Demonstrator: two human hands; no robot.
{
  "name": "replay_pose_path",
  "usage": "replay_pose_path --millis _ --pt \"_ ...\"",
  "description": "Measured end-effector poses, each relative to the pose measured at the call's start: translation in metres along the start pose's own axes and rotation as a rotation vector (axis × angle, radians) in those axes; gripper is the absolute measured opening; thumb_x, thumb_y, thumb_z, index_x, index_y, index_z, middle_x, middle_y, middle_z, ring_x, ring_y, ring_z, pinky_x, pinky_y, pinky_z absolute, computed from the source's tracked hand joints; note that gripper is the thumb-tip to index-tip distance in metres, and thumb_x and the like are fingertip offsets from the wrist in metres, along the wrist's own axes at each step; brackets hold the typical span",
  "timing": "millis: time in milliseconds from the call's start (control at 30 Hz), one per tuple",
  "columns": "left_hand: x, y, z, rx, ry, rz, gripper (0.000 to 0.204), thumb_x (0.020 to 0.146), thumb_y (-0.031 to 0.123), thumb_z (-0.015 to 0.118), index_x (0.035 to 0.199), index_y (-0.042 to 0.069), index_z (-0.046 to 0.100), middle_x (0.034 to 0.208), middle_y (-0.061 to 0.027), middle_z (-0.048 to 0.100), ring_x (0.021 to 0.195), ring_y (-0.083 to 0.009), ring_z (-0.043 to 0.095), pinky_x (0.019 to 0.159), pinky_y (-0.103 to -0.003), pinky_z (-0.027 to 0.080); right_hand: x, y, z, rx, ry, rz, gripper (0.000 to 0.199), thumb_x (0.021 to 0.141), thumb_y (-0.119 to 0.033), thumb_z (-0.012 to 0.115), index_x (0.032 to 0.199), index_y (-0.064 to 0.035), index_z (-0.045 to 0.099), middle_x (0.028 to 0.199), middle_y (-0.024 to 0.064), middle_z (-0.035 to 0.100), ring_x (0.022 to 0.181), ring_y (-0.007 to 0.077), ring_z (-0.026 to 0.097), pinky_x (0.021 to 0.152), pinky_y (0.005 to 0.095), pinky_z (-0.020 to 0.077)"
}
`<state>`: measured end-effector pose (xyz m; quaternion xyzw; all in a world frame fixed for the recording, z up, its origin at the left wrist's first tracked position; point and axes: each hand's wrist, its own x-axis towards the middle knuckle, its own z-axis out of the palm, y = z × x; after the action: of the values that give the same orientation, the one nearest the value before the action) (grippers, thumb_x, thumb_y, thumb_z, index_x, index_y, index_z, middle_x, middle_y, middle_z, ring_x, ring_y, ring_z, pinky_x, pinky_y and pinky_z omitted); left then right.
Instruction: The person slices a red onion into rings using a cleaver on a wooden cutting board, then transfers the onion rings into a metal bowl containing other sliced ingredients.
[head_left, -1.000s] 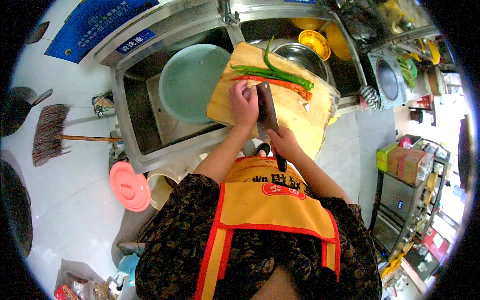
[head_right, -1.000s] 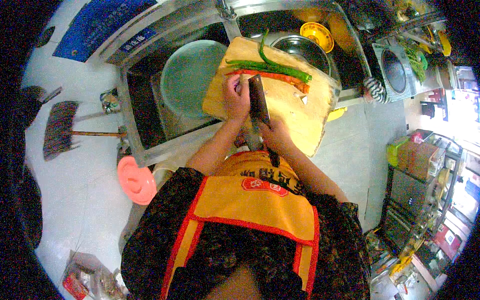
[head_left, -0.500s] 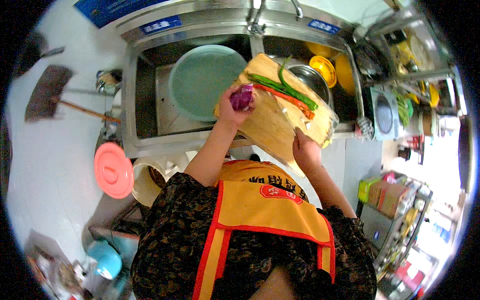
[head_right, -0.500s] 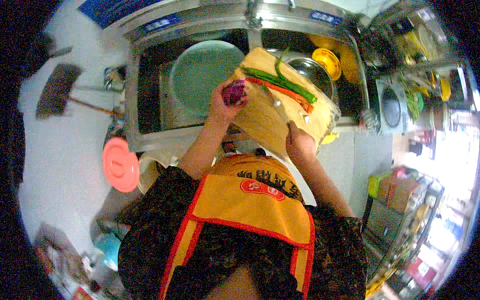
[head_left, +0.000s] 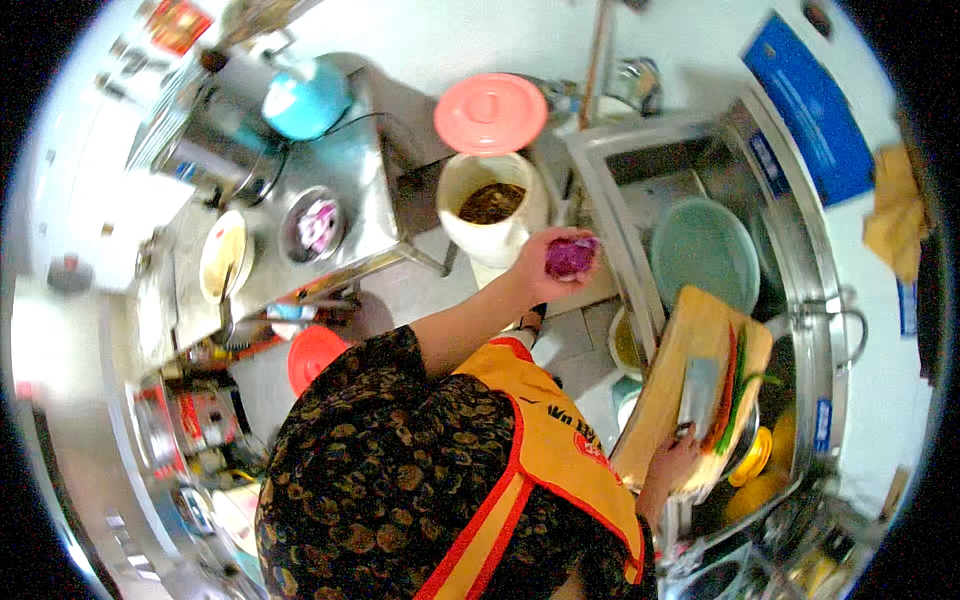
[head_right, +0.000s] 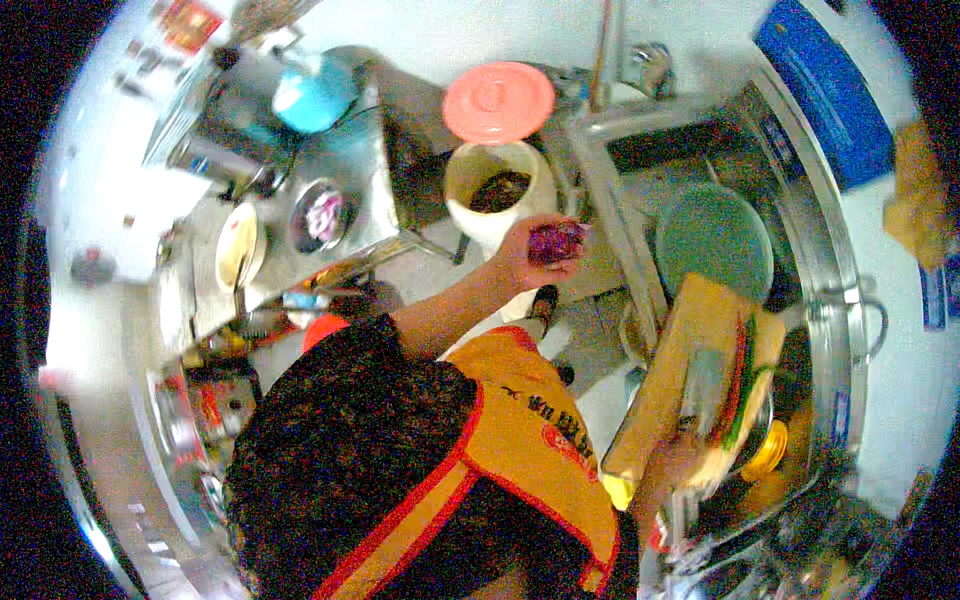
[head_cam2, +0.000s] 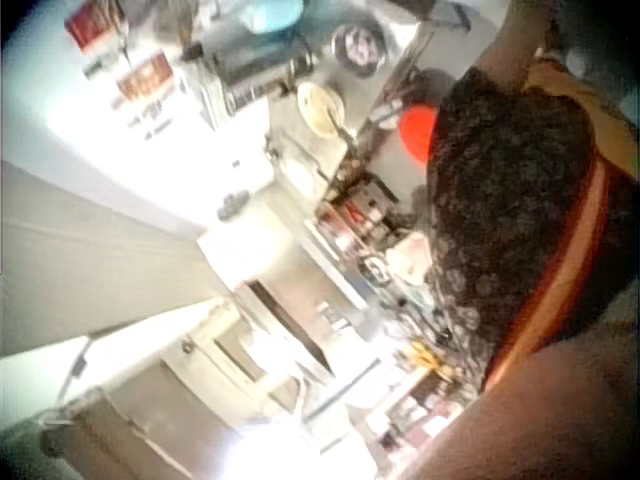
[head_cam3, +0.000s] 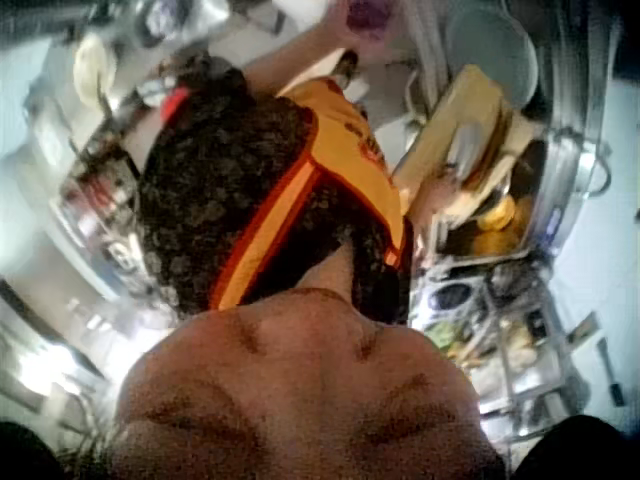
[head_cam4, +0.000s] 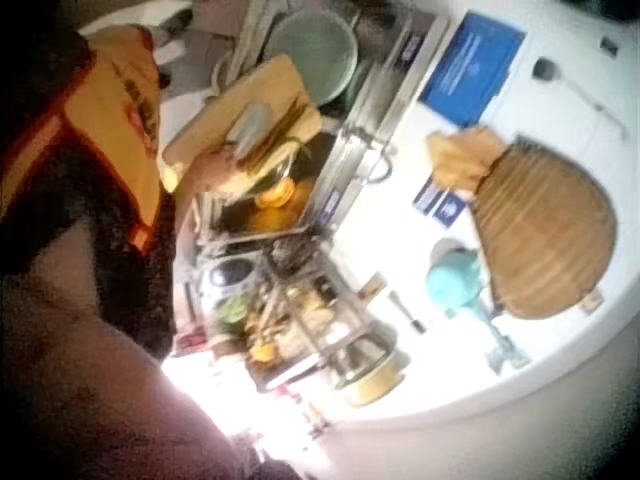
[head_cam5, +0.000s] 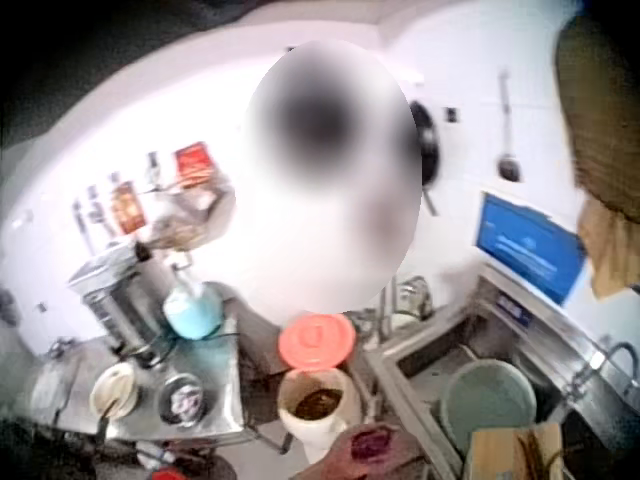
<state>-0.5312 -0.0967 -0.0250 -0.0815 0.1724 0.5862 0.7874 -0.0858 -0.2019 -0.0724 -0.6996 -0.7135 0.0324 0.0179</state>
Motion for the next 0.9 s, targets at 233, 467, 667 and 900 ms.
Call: replay_pose_path --millis 233,467,667,900 --pt "-0.141 0.075 -0.042 -0.159 0.001 0.478 0.027 0.081 0.022 0.057 0.100 0.003 0.057 0.095 -0.0126 0.060 0.084 -0.0268 0.056 0.059 -0.033 0.043 0.049 -0.032 -0.034 -0.126 -0.122 -0.033 0.040 0.080 -0.020 0.060 0.118 -0.0045 0.060 0.099 0.0227 0.059 0.092 0.0401 0.056 0.082 0.0474 0.0471" --pt "-0.230 0.145 -0.081 -0.375 0.107 0.683 0.020 0.080 0.019 0.054 0.095 0.006 0.057 0.091 -0.0114 0.059 0.080 -0.0283 0.056 0.059 -0.035 0.044 0.078 -0.270 -0.029 0.577 -0.056 -0.740 0.023 0.081 -0.003 0.058 0.104 0.0003 0.060 0.091 0.0137 0.058 0.084 0.0291 0.058 0.075 0.0348 0.0474" --pt "-0.307 0.222 -0.135 -0.280 0.183 0.785 0.020 0.084 0.019 0.054 0.101 0.008 0.057 0.095 -0.0090 0.061 0.083 -0.0258 0.058 0.062 -0.035 0.046 0.017 -0.550 -0.060 0.916 -0.568 -1.034 0.023 0.083 -0.009 0.063 0.104 0.0007 0.059 0.090 0.0097 0.060 0.076 0.0182 0.059 0.066 0.0284 0.0491" --pt "-0.338 0.277 -0.185 -0.040 0.321 0.881 0.024 0.095 0.016 0.045 0.116 0.007 0.053 0.107 -0.0100 0.061 0.096 -0.0241 0.060 0.082 -0.040 0.051 -0.048 -0.743 0.020 0.995 -0.976 -0.715 0.043 0.079 -0.028 0.072 0.110 -0.0023 0.059 0.093 0.0137 0.064 0.078 0.0242 0.064 0.071 0.0352 0.0521"
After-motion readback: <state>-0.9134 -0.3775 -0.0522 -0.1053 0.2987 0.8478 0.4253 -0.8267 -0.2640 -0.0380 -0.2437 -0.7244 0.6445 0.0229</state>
